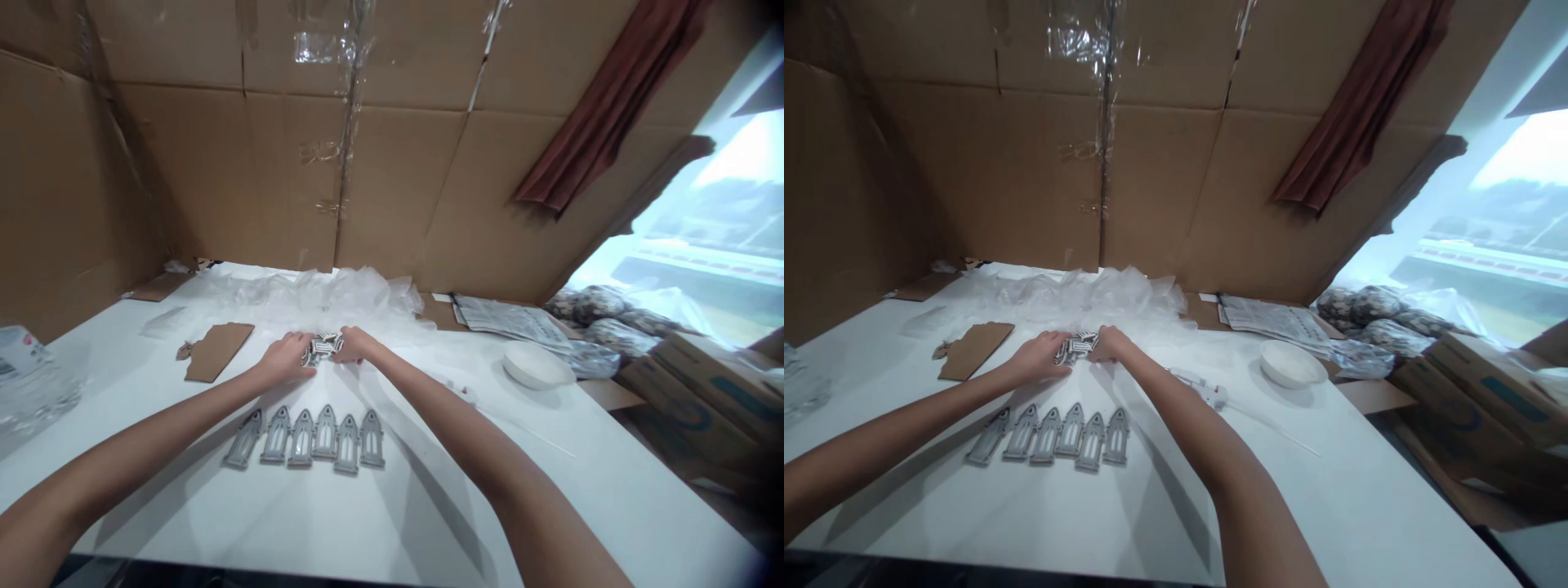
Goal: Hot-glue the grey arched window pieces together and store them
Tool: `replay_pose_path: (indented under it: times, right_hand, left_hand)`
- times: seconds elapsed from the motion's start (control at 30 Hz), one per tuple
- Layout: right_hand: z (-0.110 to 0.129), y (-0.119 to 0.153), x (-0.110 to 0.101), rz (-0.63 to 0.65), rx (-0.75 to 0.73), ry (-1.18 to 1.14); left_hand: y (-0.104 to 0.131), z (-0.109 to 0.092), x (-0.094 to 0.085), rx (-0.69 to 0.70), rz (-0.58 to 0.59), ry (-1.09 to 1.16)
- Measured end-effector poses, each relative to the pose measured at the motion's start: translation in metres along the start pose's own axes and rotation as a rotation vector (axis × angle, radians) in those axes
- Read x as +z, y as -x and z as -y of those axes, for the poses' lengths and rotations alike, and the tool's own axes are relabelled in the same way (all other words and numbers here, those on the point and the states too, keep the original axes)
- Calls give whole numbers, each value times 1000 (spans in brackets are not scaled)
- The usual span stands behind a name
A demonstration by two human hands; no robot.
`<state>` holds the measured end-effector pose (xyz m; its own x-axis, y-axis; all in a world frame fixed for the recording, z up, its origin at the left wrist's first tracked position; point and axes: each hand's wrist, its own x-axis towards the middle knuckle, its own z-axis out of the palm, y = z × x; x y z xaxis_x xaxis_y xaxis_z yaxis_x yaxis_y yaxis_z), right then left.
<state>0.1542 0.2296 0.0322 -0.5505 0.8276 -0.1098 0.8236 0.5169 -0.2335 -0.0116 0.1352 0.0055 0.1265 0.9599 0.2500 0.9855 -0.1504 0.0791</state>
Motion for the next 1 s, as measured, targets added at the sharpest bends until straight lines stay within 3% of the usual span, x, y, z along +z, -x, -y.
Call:
replay_pose_path:
  times: [0.13, 0.23, 0.33, 0.47, 0.53, 0.67, 0.83, 1.0]
  right_hand:
    - [-7, -11, -2, 68, -60, -65]
    - [-13, 1, -3, 41, -100, -142]
    - [-22, 34, -5, 41, -143, -351]
    - [-44, 99, -2, 188, -148, -599]
    - [-57, 129, 2, 214, -120, -521]
    - [-75, 167, 15, 132, -89, -272]
    - [-67, 187, 23, 82, -75, -104]
    - [-52, 196, 20, 63, -68, 118]
  left_hand:
    - [-1, 3, -1, -19, 17, 42]
    - [9, 8, -8, -17, -12, 160]
    - [31, 20, -20, -39, -13, 411]
    - [78, 43, -40, -259, 191, 737]
    - [103, 53, -48, -356, 307, 818]
    - [137, 62, -54, -486, 383, 793]
    - [150, 58, -42, -457, 340, 762]
    - [158, 50, -17, -389, 177, 657]
